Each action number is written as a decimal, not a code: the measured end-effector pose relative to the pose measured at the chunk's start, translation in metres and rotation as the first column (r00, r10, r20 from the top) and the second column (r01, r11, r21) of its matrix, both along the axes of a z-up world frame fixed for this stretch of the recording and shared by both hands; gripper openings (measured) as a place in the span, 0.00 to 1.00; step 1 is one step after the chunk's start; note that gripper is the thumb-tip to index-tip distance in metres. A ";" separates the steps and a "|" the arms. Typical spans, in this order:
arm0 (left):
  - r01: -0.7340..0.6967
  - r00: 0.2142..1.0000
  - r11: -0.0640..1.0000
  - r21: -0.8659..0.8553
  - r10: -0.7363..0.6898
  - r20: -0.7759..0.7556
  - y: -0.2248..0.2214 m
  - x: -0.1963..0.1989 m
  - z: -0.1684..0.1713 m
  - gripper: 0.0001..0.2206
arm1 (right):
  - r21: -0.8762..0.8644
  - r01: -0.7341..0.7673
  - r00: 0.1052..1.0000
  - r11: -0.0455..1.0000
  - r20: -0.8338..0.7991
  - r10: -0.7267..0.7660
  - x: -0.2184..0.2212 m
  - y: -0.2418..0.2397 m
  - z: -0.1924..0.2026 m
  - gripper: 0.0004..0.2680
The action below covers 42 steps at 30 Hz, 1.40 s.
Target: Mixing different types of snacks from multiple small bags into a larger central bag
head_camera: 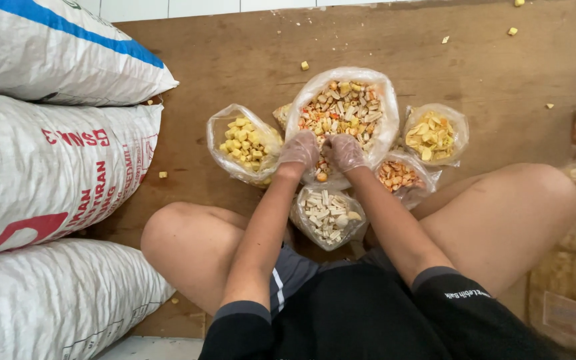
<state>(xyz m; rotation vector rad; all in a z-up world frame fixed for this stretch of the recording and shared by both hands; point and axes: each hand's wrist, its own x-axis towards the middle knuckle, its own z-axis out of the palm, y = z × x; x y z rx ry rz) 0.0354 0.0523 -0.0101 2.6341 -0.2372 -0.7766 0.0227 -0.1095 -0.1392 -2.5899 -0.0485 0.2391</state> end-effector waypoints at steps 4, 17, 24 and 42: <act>0.055 0.998 0.998 0.027 -0.056 0.043 -0.006 -0.011 0.021 0.13 | -0.053 -0.041 0.996 0.998 0.072 0.045 0.000 0.004 0.005 0.08; 0.084 0.932 0.996 -0.006 -0.076 0.353 -0.002 -0.022 -0.031 0.09 | -0.237 -0.156 0.977 0.959 0.103 0.185 0.022 0.028 -0.020 0.06; -0.033 0.972 0.997 -0.073 0.049 0.228 0.003 -0.024 -0.001 0.11 | -0.269 -0.185 0.978 0.945 0.043 0.204 0.019 0.022 -0.002 0.07; -0.307 0.919 0.804 -0.508 0.389 0.061 -0.013 0.001 0.031 0.12 | 0.127 0.276 0.961 0.953 -0.011 -0.277 0.014 -0.012 0.054 0.09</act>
